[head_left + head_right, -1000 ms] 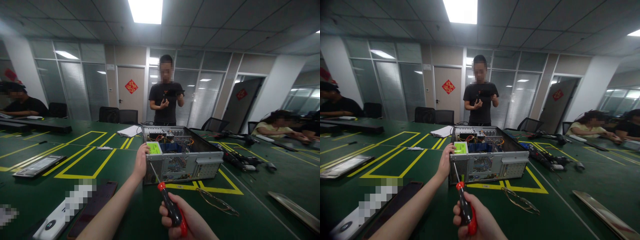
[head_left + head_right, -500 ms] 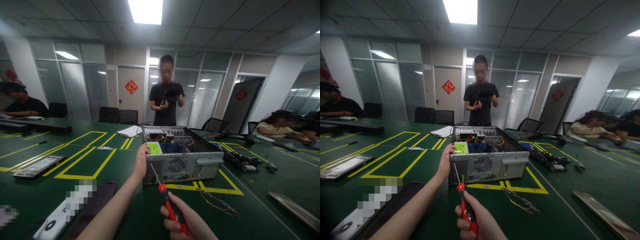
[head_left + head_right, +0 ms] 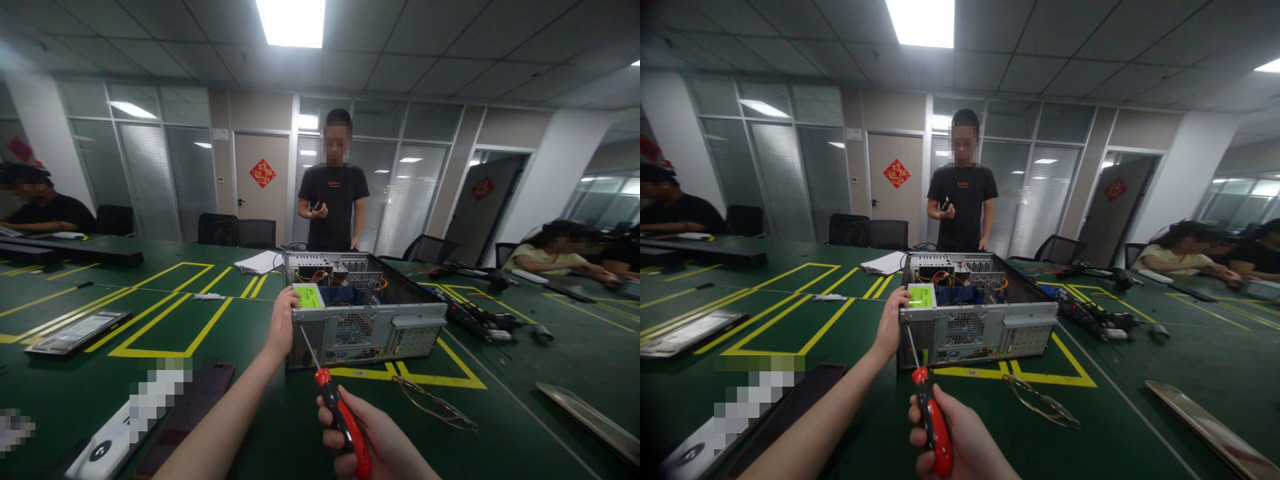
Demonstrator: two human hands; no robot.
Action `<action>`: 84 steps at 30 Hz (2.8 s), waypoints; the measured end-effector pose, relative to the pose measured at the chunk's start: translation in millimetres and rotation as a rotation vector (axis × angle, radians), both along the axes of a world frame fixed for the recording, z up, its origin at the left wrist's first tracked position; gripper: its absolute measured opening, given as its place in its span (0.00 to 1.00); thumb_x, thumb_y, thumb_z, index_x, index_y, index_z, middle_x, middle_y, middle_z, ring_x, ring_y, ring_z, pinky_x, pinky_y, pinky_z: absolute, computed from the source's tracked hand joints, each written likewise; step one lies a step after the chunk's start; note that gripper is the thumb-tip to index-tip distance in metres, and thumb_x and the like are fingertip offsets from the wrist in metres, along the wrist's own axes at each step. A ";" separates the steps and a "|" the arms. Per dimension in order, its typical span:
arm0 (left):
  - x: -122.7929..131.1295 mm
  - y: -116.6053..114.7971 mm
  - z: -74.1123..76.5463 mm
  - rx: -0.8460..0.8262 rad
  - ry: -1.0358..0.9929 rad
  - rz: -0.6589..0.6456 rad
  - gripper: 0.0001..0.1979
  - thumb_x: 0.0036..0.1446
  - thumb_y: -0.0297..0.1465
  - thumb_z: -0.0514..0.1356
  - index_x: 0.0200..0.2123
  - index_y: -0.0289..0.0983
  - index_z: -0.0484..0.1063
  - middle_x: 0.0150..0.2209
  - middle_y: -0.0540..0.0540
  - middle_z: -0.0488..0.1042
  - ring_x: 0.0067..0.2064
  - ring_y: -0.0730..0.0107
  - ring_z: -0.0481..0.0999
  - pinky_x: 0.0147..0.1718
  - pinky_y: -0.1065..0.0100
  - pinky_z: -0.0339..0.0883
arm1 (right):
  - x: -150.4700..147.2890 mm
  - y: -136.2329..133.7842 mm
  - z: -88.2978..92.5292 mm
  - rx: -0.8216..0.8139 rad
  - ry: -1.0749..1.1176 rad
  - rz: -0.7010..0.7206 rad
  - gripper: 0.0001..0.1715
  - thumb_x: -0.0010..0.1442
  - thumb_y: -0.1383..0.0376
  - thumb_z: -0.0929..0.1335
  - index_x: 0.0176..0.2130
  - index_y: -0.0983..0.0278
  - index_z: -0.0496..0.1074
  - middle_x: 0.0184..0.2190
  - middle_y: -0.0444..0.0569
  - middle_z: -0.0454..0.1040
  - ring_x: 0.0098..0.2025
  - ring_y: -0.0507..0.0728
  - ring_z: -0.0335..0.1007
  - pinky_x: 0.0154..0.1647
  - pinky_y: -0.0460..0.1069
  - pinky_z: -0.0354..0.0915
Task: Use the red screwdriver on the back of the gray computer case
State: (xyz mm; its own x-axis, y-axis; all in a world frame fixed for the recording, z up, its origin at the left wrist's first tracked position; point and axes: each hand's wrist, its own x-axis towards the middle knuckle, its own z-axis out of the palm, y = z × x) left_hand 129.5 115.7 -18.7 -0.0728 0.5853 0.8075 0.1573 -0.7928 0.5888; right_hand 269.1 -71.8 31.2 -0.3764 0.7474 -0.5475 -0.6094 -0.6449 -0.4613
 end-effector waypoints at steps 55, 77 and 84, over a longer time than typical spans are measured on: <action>-1.2 -4.9 7.3 -0.018 0.003 0.009 0.25 0.67 0.46 0.39 0.31 0.40 0.67 0.43 0.42 0.73 0.59 0.59 0.68 0.61 0.53 0.59 | 29.6 -7.6 -77.1 -0.158 -0.125 -0.088 0.22 0.68 0.55 0.61 0.29 0.67 0.69 0.20 0.44 0.67 0.16 0.44 0.59 0.13 0.35 0.49; -0.8 -6.2 8.3 -0.019 -0.001 -0.001 0.26 0.67 0.48 0.39 0.31 0.40 0.67 0.43 0.42 0.73 0.59 0.59 0.67 0.62 0.53 0.58 | 32.0 -12.9 -92.6 0.235 -0.069 0.163 0.40 0.41 0.60 0.81 0.49 0.65 0.66 0.43 0.59 0.79 0.42 0.59 0.78 0.48 0.51 0.64; -1.1 -6.1 7.9 -0.018 0.002 0.007 0.25 0.67 0.47 0.39 0.31 0.39 0.67 0.44 0.42 0.73 0.60 0.59 0.67 0.62 0.53 0.59 | 27.6 -11.6 -86.7 0.150 -0.199 0.088 0.27 0.47 0.56 0.78 0.41 0.68 0.72 0.28 0.46 0.78 0.29 0.51 0.75 0.32 0.45 0.65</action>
State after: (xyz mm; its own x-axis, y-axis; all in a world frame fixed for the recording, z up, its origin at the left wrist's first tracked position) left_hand 128.4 109.6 -10.9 -0.0750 0.5992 0.7971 0.1638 -0.7811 0.6026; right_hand 296.7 -83.4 -55.5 -0.3393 0.7949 -0.5030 -0.4415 -0.6067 -0.6610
